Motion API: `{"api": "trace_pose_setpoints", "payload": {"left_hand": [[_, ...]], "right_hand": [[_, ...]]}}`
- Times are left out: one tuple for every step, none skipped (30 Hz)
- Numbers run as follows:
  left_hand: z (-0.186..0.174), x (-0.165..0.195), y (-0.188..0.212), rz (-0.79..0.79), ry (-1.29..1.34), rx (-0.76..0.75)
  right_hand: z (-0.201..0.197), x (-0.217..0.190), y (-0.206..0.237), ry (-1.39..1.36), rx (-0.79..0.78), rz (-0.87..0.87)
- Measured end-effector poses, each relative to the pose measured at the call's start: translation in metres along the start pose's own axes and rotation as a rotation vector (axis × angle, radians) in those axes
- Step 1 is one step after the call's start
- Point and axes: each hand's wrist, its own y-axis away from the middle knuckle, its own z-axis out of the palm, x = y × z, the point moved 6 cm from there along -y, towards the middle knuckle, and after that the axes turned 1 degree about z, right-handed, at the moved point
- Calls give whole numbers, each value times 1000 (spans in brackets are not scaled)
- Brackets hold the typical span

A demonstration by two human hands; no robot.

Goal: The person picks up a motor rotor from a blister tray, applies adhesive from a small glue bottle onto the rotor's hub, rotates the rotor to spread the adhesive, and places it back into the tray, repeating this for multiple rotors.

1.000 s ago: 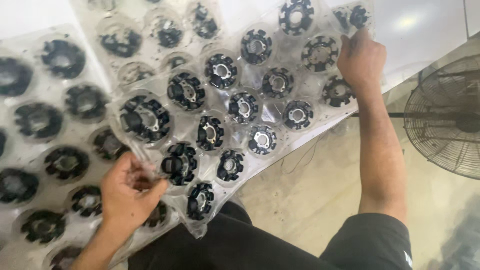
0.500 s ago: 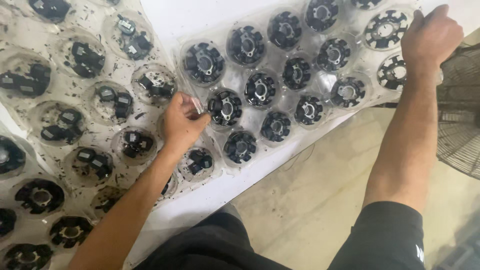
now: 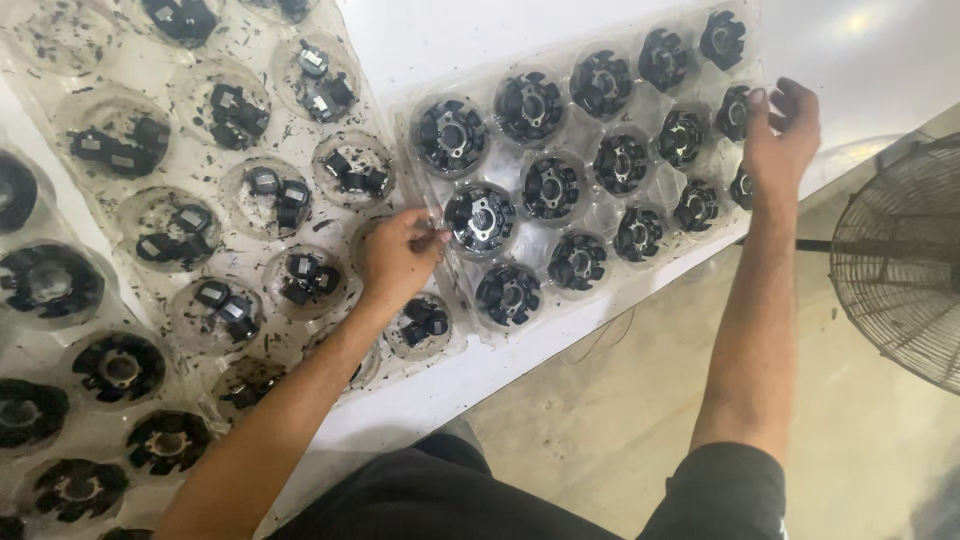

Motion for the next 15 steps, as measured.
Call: {"api": "trace_pose_setpoints", "payload": {"left_hand": [[-7,7,12,81,-134,9],[-16,8,25,53,-112,-7],[-27,8,42,24,-91,-24],[-37,7,61,-8,-73,-44],[-52,7,80,-29,-50,-57],[-71,6,100,-48,-28,-71],[-93,5,120,-67,-4,-83],[-118,8,140,-35,3,-57],[-145,10,163,-7,13,-30],[-172,14,184,20,22,2],[-198,19,204,69,21,46],[-224,24,226,113,20,91],[-251,30,246,159,16,139],[-277,39,267,265,-7,213],[-299,47,289,367,-33,286]], "right_hand": [[13,-24,20,-334,-75,39],[29,-53,47,-632,-239,79],[44,-86,80,-928,-406,124],[56,-121,120,-1011,-512,93],[68,-156,161,-1096,-614,52],[83,-189,198,-1256,-689,84],[95,-222,232,-1415,-767,114],[105,-252,262,-1456,-800,112],[114,-282,292,-1495,-836,116],[125,-311,319,-1536,-878,120],[137,-337,345,-1561,-901,127],[150,-361,371,-1586,-928,138],[163,-385,398,-1612,-956,148],[178,-405,426,-1595,-986,155],[194,-423,456,-1579,-1017,167]]}}
